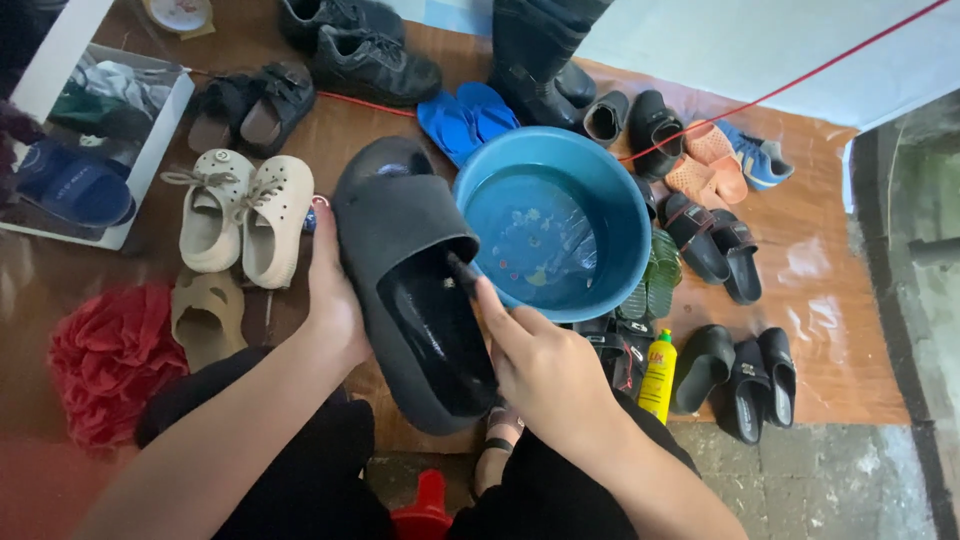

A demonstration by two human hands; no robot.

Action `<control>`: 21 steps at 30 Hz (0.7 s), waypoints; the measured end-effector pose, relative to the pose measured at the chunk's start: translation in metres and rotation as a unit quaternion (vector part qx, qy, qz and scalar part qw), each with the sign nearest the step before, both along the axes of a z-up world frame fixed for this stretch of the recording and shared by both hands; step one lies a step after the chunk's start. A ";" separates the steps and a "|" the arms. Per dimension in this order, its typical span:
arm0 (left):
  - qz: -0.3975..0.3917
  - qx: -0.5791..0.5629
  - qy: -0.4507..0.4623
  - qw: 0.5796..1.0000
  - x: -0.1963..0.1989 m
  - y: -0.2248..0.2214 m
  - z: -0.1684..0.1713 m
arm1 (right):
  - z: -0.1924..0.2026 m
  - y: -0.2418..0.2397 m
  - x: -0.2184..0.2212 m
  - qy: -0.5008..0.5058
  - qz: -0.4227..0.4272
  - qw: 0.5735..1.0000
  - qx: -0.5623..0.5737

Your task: Cleaning a black slide sandal using a toothbrush and a basin of soapy water.

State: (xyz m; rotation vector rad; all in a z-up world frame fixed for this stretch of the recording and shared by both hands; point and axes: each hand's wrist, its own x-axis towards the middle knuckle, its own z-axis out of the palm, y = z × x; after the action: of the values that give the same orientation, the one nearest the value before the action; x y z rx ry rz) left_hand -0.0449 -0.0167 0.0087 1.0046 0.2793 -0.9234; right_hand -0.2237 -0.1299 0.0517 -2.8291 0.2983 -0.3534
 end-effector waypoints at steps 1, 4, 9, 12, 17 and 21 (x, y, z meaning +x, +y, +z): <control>0.021 -0.002 0.029 0.999 -0.002 -0.001 0.009 | 0.003 0.000 -0.001 -0.008 0.020 0.999 0.033; 0.052 0.006 0.046 0.998 -0.002 -0.002 0.014 | 0.015 -0.003 -0.001 -0.007 0.046 0.992 0.113; 0.059 0.029 0.015 0.998 -0.001 -0.005 0.009 | 0.022 -0.021 0.000 0.030 0.044 0.977 0.208; 0.047 0.029 0.005 0.998 -0.002 -0.007 0.010 | 0.015 -0.019 0.002 0.037 -0.020 0.990 0.131; 0.040 -0.004 0.005 0.999 0.001 -0.006 0.001 | 0.026 -0.014 -0.006 0.033 0.094 0.971 0.218; -0.021 0.104 0.036 0.994 0.005 -0.007 0.008 | 0.027 -0.020 -0.003 0.020 0.079 0.965 0.249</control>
State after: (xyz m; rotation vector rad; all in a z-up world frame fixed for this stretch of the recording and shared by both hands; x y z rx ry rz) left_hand -0.0400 -0.0232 0.0167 1.1734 0.4238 -0.9845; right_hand -0.2268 -0.1503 0.0789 -2.3450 0.1418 -0.1584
